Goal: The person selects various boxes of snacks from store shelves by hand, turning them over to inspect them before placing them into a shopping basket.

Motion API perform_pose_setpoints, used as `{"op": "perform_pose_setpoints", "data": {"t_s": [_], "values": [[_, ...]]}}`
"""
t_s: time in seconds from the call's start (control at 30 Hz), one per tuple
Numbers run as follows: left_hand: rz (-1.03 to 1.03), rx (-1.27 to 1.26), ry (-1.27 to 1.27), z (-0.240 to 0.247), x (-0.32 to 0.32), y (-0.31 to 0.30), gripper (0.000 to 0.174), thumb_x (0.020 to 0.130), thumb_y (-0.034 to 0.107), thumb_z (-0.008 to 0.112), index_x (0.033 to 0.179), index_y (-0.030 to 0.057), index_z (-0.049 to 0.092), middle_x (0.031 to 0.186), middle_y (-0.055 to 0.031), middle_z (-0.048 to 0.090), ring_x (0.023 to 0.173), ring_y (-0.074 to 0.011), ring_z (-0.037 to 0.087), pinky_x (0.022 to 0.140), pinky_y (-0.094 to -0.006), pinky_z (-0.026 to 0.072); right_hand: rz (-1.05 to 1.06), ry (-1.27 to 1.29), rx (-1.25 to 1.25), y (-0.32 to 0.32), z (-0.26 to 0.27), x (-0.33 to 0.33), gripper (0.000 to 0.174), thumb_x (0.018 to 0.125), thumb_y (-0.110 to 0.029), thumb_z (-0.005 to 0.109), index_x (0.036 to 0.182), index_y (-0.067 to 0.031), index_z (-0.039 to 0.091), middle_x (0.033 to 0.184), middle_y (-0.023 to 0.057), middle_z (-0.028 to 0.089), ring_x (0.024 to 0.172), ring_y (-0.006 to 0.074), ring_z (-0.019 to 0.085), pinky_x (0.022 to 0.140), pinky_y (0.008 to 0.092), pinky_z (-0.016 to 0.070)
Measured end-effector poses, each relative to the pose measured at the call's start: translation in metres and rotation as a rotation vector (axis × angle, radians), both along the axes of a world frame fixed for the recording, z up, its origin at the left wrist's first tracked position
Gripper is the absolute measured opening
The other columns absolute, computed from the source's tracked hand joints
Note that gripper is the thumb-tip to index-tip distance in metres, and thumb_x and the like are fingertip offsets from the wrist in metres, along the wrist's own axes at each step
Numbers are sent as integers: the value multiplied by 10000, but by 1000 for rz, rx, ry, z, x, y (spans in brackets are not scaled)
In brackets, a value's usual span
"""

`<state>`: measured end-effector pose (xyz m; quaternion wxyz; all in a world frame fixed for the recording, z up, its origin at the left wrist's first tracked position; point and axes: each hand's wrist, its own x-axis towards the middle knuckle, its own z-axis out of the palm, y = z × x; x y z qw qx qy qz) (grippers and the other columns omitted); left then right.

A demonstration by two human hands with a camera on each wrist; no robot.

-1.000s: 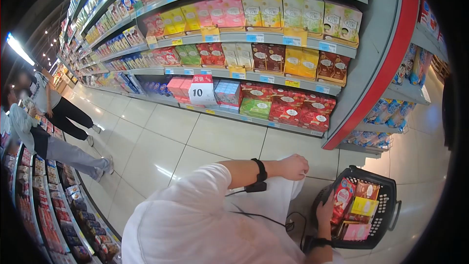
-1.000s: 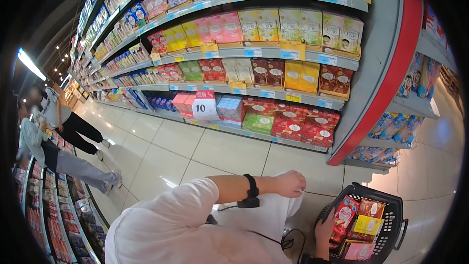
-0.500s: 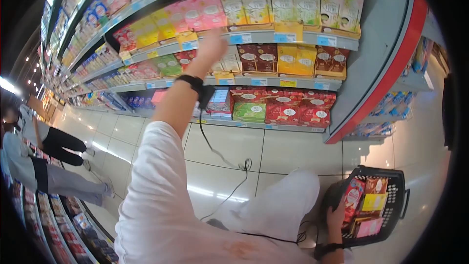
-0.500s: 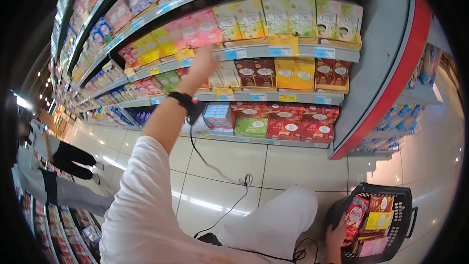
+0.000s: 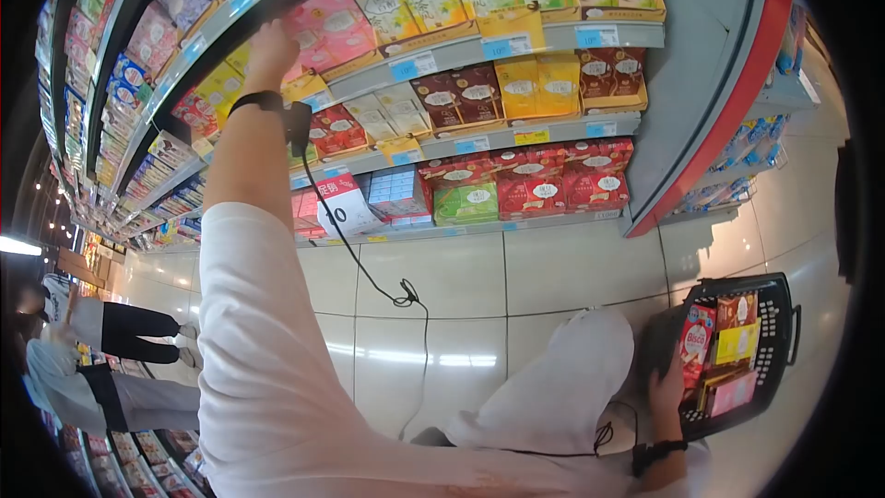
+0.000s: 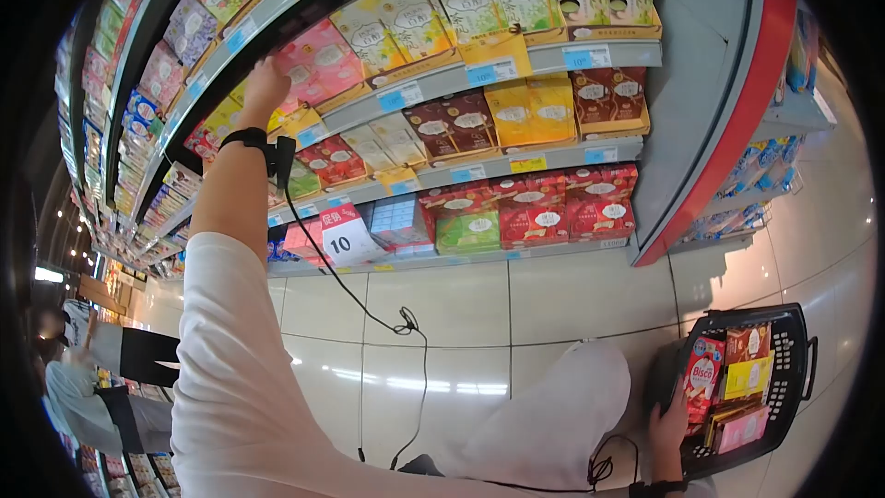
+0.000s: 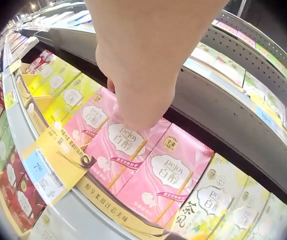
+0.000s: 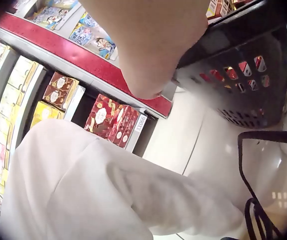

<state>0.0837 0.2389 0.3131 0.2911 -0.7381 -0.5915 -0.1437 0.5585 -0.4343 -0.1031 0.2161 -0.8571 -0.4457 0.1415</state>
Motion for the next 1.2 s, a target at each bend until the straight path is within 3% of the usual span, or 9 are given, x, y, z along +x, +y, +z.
{"op": "perform_pose_setpoints", "data": {"t_s": [0.07, 0.17, 0.3, 0.6, 0.73, 0.87, 0.93, 1.03, 1.2], "values": [[64, 59, 33, 1, -3, -2, 575, 765, 204, 638, 1325, 157, 515, 1265, -218, 521, 1129, -429, 521, 954, -468, 460, 0, -42, -4, 0, -6, 4, 810, 749, -37, 613, 1475, -53, 255, 1294, 288, 475, 1153, 467, 504, 957, 487, 436], [32, 101, -37, 8, 0, -13, 373, 811, 211, 603, 1151, 58, 589, 1207, -242, 535, 1137, -440, 514, 922, -493, 472, -21, 3, -18, 2, -2, 4, 802, 751, -46, 616, 1472, -56, 263, 1267, 292, 486, 1129, 472, 514, 939, 490, 445], [-201, 15, 25, 17, -32, 2, 346, 831, 322, 637, 1058, 64, 604, 1051, -233, 609, 992, -428, 591, 848, -491, 491, -17, -9, 13, 1, -2, 3, 807, 754, -54, 620, 1474, -64, 256, 1259, 291, 489, 1116, 472, 521, 932, 492, 447], [-336, 133, -93, 54, -20, -126, 347, 855, 298, 642, 1074, 35, 582, 990, -208, 650, 943, -398, 612, 791, -449, 487, -51, 66, 4, 5, 10, 2, 806, 758, -85, 661, 1466, -78, 274, 1325, 311, 426, 1206, 478, 451, 1013, 481, 396], [-461, -2, -275, 41, 12, -228, 373, 826, 174, 683, 1150, 27, 571, 1014, -179, 655, 945, -301, 641, 807, -365, 495, -65, 98, 101, 5, 2, 7, 792, 752, -145, 703, 1440, -63, 319, 1355, 299, 404, 1259, 460, 400, 1049, 475, 363], [-693, -311, -727, -34, 50, -289, 389, 824, 76, 686, 1190, 18, 570, 1053, -87, 653, 926, -168, 625, 801, -296, 494, -27, -54, 224, 9, -36, 19, 651, 757, -183, 712, 1332, -21, 451, 1358, 290, 411, 1259, 437, 401, 1045, 468, 367], [-890, -617, -1029, -74, 97, -343, 368, 845, 35, 664, 1201, 9, 573, 1084, -51, 629, 919, -140, 615, 798, -276, 499, -29, 3, 335, 22, 0, 11, 515, 773, -175, 693, 1232, 4, 540, 1316, 254, 474, 1215, 417, 456, 1023, 472, 382], [-831, -953, -1261, -153, 153, -402, 384, 880, 33, 640, 1253, 14, 554, 1041, -31, 632, 908, -96, 598, 751, -235, 488, 236, 123, 503, 33, 64, -12, 372, 837, -161, 626, 1163, 8, 574, 1191, 197, 577, 1077, 381, 564, 929, 414, 457], [-742, -1393, -1633, -251, 246, -479, 370, 907, 61, 622, 1266, 18, 540, 1084, -49, 631, 928, -114, 610, 770, -251, 502, 410, 545, 422, 6, 121, -52, 508, 863, -223, 629, 1314, -41, 483, 1102, 199, 619, 962, 339, 628, 859, 411, 487]]}}
